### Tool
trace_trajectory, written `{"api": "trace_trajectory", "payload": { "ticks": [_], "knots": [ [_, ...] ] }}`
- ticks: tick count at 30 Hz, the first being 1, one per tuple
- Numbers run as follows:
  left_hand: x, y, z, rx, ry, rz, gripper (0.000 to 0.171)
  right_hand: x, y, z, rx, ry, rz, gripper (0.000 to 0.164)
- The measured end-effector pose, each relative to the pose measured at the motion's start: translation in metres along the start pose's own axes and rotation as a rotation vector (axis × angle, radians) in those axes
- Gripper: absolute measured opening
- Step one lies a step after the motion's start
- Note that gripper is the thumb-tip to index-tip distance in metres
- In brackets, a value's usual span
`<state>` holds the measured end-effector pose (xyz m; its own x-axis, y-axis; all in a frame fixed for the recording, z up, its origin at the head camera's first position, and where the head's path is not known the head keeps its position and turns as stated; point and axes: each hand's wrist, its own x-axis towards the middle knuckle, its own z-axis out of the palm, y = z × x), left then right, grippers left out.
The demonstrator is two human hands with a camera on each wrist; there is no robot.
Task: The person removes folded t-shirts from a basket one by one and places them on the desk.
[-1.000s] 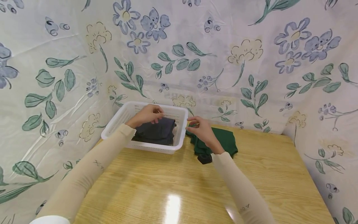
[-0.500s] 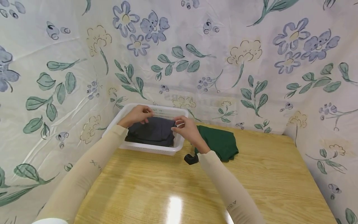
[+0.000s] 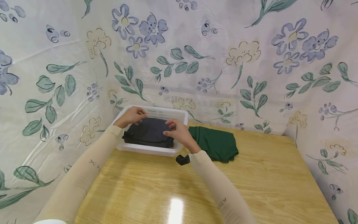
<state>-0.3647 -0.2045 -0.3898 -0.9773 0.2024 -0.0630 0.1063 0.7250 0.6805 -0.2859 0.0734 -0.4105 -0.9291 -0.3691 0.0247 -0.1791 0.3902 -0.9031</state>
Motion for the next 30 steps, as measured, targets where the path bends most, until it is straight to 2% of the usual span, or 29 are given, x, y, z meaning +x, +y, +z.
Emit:
{"api": "trace_trajectory", "payload": {
  "ticks": [6, 13, 17, 22, 26, 30],
  "knots": [
    [-0.001, -0.015, -0.003, 0.020, -0.001, -0.037, 0.030, 0.005, 0.001, 0.009, 0.004, -0.037, 0.030, 0.052],
    [-0.011, -0.025, -0.006, 0.092, 0.018, -0.077, 0.033, 0.011, -0.004, 0.021, -0.094, -0.073, 0.081, 0.057],
    [-0.015, -0.027, -0.011, 0.075, -0.045, -0.132, 0.035, 0.014, -0.009, 0.024, -0.111, -0.098, 0.134, 0.060],
    [-0.013, -0.029, -0.013, 0.011, -0.111, -0.203, 0.036, 0.016, -0.011, 0.027, -0.070, -0.137, 0.214, 0.068],
    [-0.010, -0.031, -0.013, 0.043, -0.120, -0.245, 0.034, 0.018, -0.009, 0.030, -0.037, -0.119, 0.261, 0.074],
    [-0.009, -0.031, -0.012, 0.035, -0.171, -0.276, 0.042, 0.022, -0.004, 0.034, -0.003, -0.088, 0.288, 0.075]
  ]
}}
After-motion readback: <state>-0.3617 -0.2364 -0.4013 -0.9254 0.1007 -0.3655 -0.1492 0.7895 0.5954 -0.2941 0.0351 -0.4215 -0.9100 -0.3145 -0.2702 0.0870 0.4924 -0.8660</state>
